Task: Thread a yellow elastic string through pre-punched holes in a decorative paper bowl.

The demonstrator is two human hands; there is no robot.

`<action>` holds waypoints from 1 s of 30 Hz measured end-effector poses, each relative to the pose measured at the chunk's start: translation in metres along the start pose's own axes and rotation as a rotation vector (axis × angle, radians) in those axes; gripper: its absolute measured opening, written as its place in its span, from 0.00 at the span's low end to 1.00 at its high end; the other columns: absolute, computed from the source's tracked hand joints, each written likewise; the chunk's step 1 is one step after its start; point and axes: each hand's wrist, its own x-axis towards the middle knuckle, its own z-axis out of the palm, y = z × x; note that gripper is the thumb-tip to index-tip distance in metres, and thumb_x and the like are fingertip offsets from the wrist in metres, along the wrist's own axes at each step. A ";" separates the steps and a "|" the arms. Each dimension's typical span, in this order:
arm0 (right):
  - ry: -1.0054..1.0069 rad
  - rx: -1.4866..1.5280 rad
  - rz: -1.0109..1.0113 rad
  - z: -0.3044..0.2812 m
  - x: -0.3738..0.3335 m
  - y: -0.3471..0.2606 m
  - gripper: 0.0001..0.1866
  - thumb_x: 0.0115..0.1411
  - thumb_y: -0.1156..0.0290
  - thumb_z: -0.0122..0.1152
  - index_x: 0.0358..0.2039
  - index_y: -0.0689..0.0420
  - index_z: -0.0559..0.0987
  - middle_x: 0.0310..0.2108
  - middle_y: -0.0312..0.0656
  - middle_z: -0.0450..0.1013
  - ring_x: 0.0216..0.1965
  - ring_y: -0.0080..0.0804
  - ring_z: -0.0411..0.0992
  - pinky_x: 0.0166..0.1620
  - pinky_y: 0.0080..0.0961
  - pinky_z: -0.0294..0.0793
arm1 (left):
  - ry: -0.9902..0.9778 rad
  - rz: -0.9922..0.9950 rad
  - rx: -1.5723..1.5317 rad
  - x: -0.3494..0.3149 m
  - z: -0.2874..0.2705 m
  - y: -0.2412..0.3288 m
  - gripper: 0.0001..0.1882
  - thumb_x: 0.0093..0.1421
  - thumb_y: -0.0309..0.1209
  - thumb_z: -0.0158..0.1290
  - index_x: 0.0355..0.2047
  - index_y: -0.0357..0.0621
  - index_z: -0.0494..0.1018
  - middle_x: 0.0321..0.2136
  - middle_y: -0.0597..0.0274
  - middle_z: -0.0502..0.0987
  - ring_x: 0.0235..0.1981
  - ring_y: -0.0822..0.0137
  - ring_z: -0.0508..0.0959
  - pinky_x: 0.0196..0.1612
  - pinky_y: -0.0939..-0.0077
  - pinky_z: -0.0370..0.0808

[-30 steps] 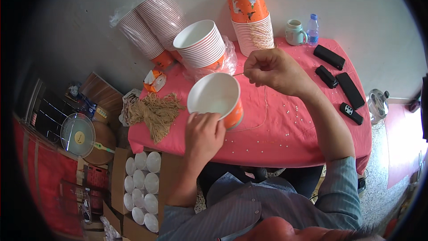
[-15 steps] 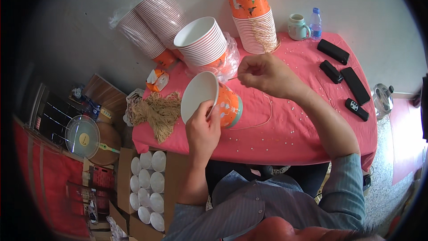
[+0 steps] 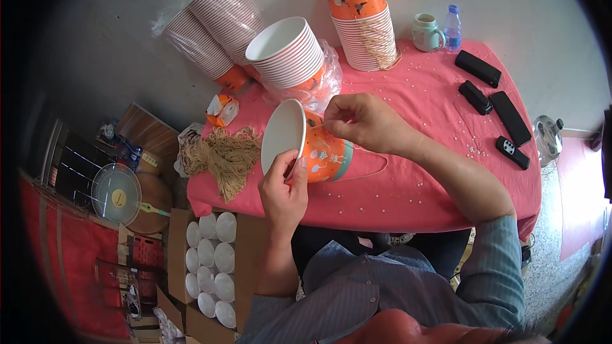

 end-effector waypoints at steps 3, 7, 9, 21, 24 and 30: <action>-0.004 0.000 -0.015 0.000 0.000 0.001 0.05 0.71 0.75 0.66 0.40 0.65 0.82 0.34 0.37 0.82 0.38 0.18 0.78 0.46 0.26 0.80 | -0.002 0.022 0.021 0.001 0.000 0.004 0.08 0.73 0.24 0.59 0.48 0.30 0.79 0.35 0.51 0.86 0.37 0.68 0.87 0.41 0.72 0.82; -0.007 -0.006 -0.012 0.000 -0.001 -0.002 0.06 0.71 0.75 0.66 0.40 0.65 0.82 0.34 0.38 0.83 0.38 0.19 0.78 0.46 0.26 0.81 | -0.004 0.044 0.047 0.002 0.000 0.005 0.09 0.73 0.24 0.60 0.48 0.30 0.79 0.35 0.51 0.86 0.36 0.68 0.87 0.41 0.72 0.82; -0.003 -0.011 -0.018 0.000 -0.001 -0.002 0.06 0.71 0.74 0.66 0.40 0.65 0.82 0.34 0.39 0.83 0.38 0.20 0.79 0.46 0.27 0.81 | -0.008 0.041 0.047 0.002 0.000 0.005 0.09 0.73 0.24 0.60 0.49 0.30 0.79 0.36 0.51 0.86 0.36 0.67 0.87 0.41 0.72 0.83; 0.025 -0.109 -0.038 -0.005 0.003 0.010 0.07 0.69 0.72 0.68 0.41 0.65 0.84 0.34 0.41 0.84 0.37 0.23 0.80 0.46 0.29 0.81 | -0.090 0.022 0.103 0.009 0.010 0.007 0.10 0.71 0.27 0.62 0.49 0.36 0.80 0.37 0.45 0.86 0.34 0.49 0.87 0.38 0.59 0.83; -0.014 -0.084 -0.012 -0.009 0.007 0.017 0.10 0.65 0.68 0.69 0.41 0.63 0.86 0.34 0.47 0.85 0.36 0.37 0.84 0.45 0.37 0.82 | -0.198 0.007 0.129 0.017 0.010 0.015 0.11 0.72 0.30 0.61 0.50 0.38 0.80 0.37 0.44 0.86 0.35 0.47 0.87 0.38 0.57 0.82; -0.060 -0.174 0.069 -0.020 0.011 0.035 0.09 0.69 0.70 0.69 0.44 0.63 0.86 0.34 0.40 0.85 0.37 0.22 0.79 0.44 0.29 0.80 | -0.370 -0.064 0.161 0.047 0.011 0.025 0.15 0.76 0.35 0.55 0.55 0.38 0.78 0.39 0.41 0.86 0.39 0.44 0.87 0.43 0.55 0.82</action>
